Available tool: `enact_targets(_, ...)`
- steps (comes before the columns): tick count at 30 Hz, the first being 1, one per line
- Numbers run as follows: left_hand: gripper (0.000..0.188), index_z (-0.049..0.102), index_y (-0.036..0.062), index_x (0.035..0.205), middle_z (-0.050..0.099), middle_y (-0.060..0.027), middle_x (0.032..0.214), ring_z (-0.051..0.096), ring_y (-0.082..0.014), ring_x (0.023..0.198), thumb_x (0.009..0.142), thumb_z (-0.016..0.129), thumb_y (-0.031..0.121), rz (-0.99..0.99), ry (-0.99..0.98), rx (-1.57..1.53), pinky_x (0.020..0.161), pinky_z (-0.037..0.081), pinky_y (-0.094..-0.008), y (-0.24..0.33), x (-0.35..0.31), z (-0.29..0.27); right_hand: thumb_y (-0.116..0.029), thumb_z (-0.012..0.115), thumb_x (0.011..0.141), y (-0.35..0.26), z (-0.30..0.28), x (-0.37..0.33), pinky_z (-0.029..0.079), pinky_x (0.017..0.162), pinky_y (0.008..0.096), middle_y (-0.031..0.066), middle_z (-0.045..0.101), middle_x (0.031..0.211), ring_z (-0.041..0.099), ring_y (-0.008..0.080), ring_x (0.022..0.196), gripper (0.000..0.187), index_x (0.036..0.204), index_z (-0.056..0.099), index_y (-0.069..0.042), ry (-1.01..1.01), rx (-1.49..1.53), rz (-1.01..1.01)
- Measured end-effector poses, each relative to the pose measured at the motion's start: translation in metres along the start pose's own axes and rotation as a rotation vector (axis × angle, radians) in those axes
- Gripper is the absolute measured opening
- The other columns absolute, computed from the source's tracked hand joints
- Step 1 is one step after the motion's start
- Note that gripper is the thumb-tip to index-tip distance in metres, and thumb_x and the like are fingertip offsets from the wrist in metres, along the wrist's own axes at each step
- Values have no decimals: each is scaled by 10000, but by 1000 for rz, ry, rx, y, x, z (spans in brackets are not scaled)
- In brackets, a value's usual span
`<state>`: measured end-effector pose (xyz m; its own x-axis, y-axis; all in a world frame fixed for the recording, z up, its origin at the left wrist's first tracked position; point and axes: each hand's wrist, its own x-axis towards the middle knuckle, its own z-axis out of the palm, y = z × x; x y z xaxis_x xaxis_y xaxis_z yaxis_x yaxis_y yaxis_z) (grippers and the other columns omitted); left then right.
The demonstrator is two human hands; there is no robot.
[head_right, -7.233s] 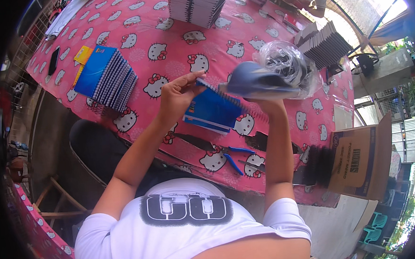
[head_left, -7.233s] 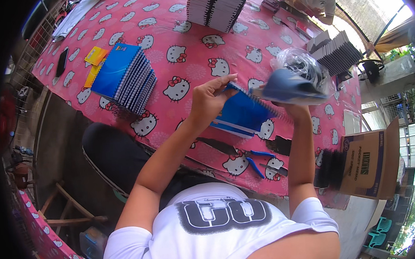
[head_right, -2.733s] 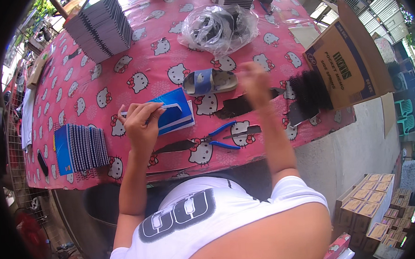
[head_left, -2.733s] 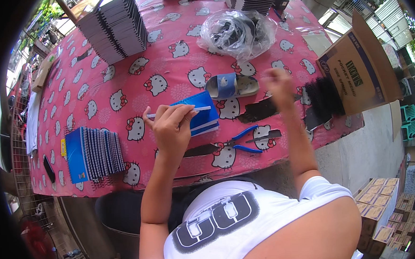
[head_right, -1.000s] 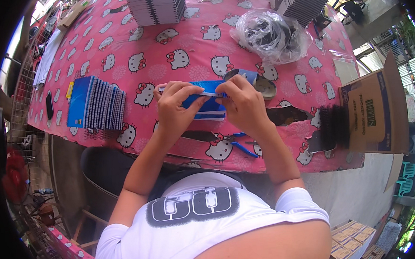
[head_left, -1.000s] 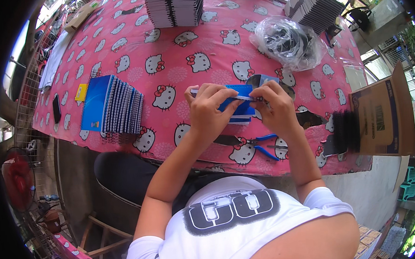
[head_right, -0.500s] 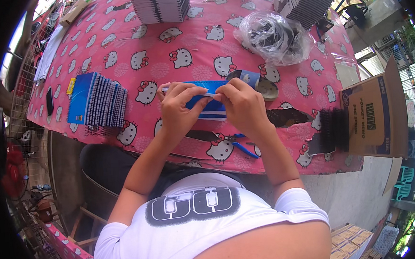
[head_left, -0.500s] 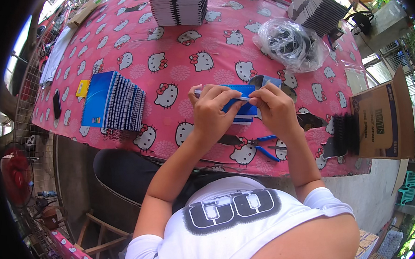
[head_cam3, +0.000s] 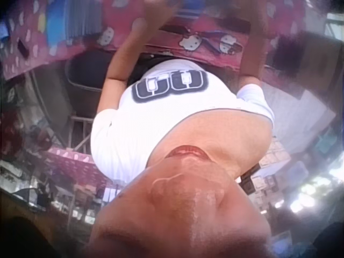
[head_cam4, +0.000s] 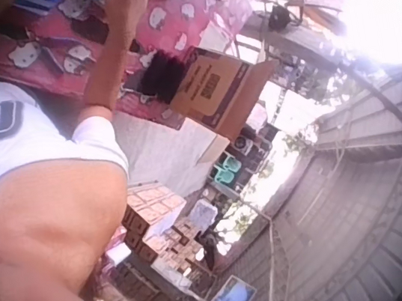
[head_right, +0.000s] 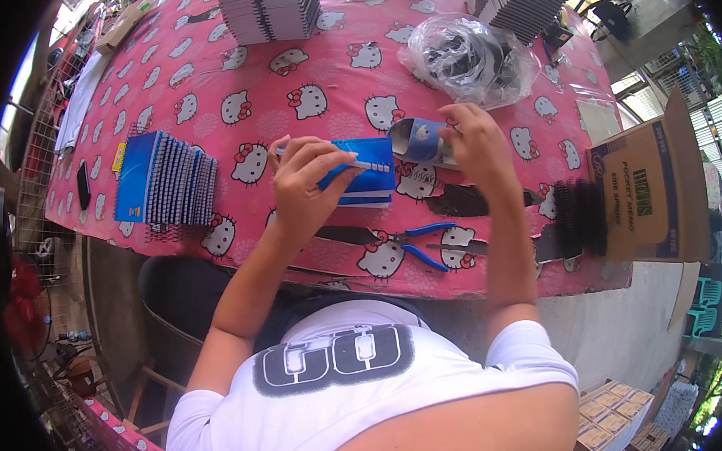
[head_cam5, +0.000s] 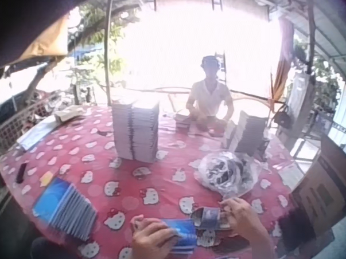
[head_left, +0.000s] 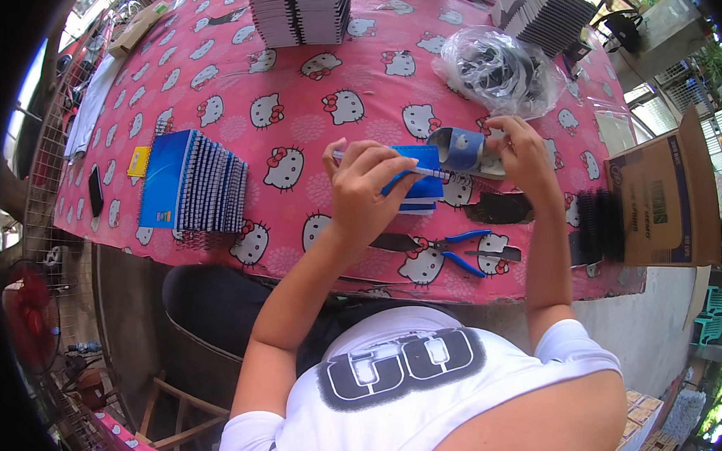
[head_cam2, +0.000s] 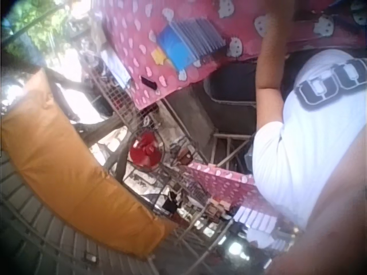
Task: The person binds small blue notebooks by inserting wire coils into pre-punched holes and using pliers to trim and crimp the wire ends. They pick up individual notebooks from a stack one at a time and place the finished ones in a new pile.
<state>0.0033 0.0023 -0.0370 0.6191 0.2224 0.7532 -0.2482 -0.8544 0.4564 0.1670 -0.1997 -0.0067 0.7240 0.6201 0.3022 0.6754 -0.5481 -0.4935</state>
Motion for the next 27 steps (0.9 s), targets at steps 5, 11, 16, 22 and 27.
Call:
enact_targets(5,246,709,143,874,665,25,827,600,-159,859,679,829,232,-32,-87,0,920,307,-381,1,12,7,-183,760,721,81,43,-26,517,811,420,177,656,972,650,374,899,457,1123,567,-81,-331,-390,104)
enact_targets(11,271,675,143,844,655,26,815,594,-168,865,664,836,268,-51,-127,17,921,303,-392,-7,10,10,-205,745,757,46,22,3,525,752,354,99,661,905,665,252,840,371,1043,569,-47,-32,699,70)
enact_targets(16,257,686,148,818,658,10,835,589,-183,869,678,813,322,-65,-171,-35,907,289,-411,-6,9,11,-102,765,753,28,22,19,486,714,237,19,601,860,575,99,760,323,988,562,-11,-238,397,-64)
enact_targets(22,349,677,121,919,664,-7,824,617,-197,818,642,845,250,-207,-200,-108,894,353,-370,2,15,3,-57,762,720,22,32,20,489,666,262,-8,585,838,543,85,763,338,994,564,-33,-199,669,29)
enact_targets(27,373,667,66,947,651,-79,960,628,-251,844,651,850,202,-152,-88,-111,842,454,-356,-14,15,-7,-15,736,698,-1,28,24,479,739,257,16,599,848,556,82,806,309,949,556,-7,-239,946,22)
